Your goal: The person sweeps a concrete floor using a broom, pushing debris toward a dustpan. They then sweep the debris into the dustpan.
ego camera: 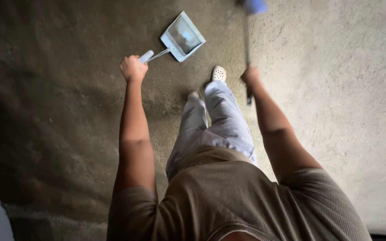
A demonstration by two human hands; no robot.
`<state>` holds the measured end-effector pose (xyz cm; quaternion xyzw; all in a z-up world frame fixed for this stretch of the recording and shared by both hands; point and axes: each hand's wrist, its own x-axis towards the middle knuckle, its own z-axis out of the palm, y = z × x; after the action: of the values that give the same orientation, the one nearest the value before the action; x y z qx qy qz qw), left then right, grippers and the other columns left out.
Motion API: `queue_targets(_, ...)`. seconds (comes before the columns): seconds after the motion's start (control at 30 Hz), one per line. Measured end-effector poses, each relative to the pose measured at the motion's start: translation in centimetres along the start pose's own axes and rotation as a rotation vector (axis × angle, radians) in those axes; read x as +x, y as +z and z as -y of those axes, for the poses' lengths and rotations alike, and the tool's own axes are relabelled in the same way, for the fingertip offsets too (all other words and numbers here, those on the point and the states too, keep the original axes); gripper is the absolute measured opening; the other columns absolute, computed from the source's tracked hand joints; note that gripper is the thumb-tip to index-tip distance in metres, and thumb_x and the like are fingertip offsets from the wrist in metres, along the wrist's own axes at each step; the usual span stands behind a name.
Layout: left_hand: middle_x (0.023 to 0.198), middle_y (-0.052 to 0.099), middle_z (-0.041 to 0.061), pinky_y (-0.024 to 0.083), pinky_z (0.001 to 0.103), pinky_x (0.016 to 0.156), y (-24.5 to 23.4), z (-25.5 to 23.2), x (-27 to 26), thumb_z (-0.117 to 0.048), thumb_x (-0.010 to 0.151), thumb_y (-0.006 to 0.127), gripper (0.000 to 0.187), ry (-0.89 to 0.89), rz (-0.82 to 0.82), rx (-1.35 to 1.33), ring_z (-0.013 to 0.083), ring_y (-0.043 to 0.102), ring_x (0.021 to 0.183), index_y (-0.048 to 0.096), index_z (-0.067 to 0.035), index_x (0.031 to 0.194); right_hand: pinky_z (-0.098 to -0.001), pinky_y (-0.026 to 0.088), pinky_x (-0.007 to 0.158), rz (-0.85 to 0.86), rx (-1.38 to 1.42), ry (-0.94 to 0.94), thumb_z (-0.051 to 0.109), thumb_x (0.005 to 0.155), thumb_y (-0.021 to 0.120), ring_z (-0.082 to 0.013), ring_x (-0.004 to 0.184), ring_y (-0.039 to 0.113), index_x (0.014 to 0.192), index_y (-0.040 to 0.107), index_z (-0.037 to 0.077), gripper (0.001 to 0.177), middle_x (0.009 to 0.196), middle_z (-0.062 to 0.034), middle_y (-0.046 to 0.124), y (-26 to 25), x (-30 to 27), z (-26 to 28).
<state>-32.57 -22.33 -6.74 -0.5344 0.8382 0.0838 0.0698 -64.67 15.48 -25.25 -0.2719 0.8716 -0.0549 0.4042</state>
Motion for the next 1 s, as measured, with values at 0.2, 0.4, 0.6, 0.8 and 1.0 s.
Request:
queue_targets(0.2,0.083,0.075,0.018,0.057,0.047,0.072,-0.5,-2.3,4.7,-0.027,0.071,0.084,0.02,0.059,0.041,0.034,0.0394,0.072,0.078,0.081,-0.011,0.083,-0.04,0.053,0.052,0.431,0.108,-0.109,0.008,0.085,0.069,-0.0268,0.059,0.062,0.141,0.051,0.01,0.059,0.082,-0.0228,0.071,-2.1,-6.6,2.6)
queue_targets(0.4,0.08,0.074,0.019,0.057,0.047,0.073,0.1,-4.6,5.5,-0.025,0.074,0.08,0.016,0.096,0.04,-0.014,0.0399,0.071,0.076,0.081,-0.011,0.081,-0.0362,0.055,0.045,0.49,0.158,0.097,0.003,0.092,0.055,-0.0211,0.051,0.061,0.151,0.05,0.007,0.059,0.083,-0.0181,0.072,-12.1,-7.6,-1.6)
queue_targets(0.6,0.08,0.074,0.02,0.057,0.048,0.072,-0.2,-5.5,5.1,-0.025,0.074,0.08,0.016,0.101,0.038,0.005,0.0403,0.071,0.076,0.08,-0.011,0.081,-0.0389,0.056,0.052,0.026,0.086,0.075,0.005,0.085,0.065,-0.0282,0.067,0.068,0.137,0.049,-0.009,0.056,0.085,-0.024,0.069,-9.6,-0.5,-2.2)
queue_targets(0.8,0.081,0.074,0.018,0.058,0.048,0.07,0.2,-6.9,5.2,-0.03,0.069,0.083,0.022,0.066,0.079,0.089,0.0406,0.072,0.076,0.081,-0.013,0.083,-0.0424,0.057,0.065,0.142,0.113,-0.05,0.015,0.082,0.073,-0.0316,0.077,0.069,0.125,0.061,-0.002,0.048,0.091,-0.0254,0.071,-1.5,-3.4,4.8)
queue_targets(1.0,0.085,0.075,0.019,0.059,0.05,0.07,1.5,-4.1,5.9,-0.037,0.075,0.082,0.027,0.048,0.085,0.159,0.0409,0.073,0.078,0.081,-0.014,0.087,-0.0403,0.055,0.055,0.437,0.472,-0.068,0.012,0.078,0.065,-0.0264,0.058,0.067,0.148,0.054,0.011,0.07,0.076,-0.0187,0.073,-6.4,-7.1,3.0)
